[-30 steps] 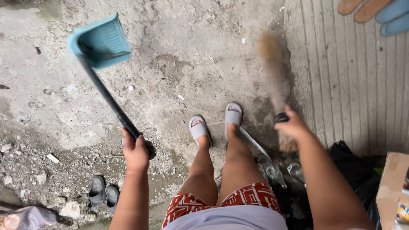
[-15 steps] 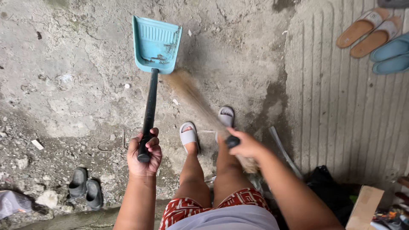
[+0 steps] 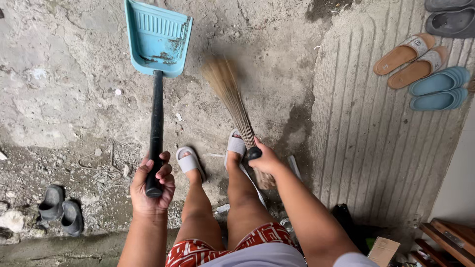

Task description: The person places plastic bottles into a trash bag by hand, then sweeps debris and dirt from the ground into a dustpan with a broom and empties it into the trash bag.

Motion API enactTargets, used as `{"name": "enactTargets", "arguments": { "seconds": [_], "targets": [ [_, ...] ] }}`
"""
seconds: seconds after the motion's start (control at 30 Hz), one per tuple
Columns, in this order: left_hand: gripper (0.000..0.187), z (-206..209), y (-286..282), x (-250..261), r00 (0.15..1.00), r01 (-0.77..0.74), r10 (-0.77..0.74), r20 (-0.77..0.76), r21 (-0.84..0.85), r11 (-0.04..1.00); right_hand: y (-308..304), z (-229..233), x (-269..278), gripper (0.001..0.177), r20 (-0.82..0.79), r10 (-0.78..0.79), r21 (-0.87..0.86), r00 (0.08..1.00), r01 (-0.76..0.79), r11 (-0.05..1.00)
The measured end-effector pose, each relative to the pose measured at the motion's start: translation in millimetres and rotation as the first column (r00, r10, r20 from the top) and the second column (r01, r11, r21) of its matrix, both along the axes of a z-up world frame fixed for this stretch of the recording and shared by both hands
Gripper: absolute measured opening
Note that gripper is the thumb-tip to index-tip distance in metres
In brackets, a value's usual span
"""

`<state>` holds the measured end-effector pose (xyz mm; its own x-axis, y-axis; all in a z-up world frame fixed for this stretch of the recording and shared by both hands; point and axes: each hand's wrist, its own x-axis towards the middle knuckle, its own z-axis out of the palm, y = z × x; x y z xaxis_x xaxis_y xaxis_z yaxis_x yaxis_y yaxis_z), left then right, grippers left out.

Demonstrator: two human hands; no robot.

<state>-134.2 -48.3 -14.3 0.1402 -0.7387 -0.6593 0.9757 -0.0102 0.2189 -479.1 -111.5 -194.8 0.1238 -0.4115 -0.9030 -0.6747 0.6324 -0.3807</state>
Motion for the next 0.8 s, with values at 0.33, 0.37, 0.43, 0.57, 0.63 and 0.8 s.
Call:
{"name": "enactTargets", "arguments": {
  "seconds": [0.33, 0.37, 0.43, 0.57, 0.63, 0.8],
  "targets": [
    [0.055, 8.7, -12.4, -11.2, 0.997, -0.053, 0.052, 0.061, 0.017, 0.998, -125.7, 78.8, -77.5, 0.098, -0.365, -0.262, -0.003, 0.893, 0.281, 0.960],
    [0.055, 7.4, -14.9, -11.7, 0.996, -0.061, 0.060, 0.066, 0.015, 0.998, -125.3, 70.4, -54.6, 0.098, -0.361, -0.256, -0.003, 0.897, 0.274, 0.962],
    [0.056, 7.2, -15.8, -12.4, 0.993, -0.039, 0.038, 0.107, 0.014, 0.999, -108.3, 55.8, 6.2, 0.097, -0.250, 0.074, 0.220, 0.965, -0.017, 0.975],
    [0.057, 8.7, -18.1, -6.0, 0.989, -0.064, 0.058, 0.137, 0.039, 0.997, -103.6, 63.9, 43.5, 0.104, 0.013, 0.284, 0.039, 0.959, -0.285, 0.958],
    [0.060, 11.2, -17.4, 3.9, 0.993, -0.089, 0.087, 0.080, 0.019, 0.996, -118.1, 85.8, 24.7, 0.106, 0.103, 0.196, 0.020, 0.975, -0.199, 0.980],
    [0.062, 13.3, 1.0, 15.1, 0.985, -0.125, 0.124, 0.115, -0.004, 0.992, -187.3, 120.3, -61.6, 0.103, -0.386, 0.158, 0.017, 0.909, -0.165, 0.986]
  ]
}}
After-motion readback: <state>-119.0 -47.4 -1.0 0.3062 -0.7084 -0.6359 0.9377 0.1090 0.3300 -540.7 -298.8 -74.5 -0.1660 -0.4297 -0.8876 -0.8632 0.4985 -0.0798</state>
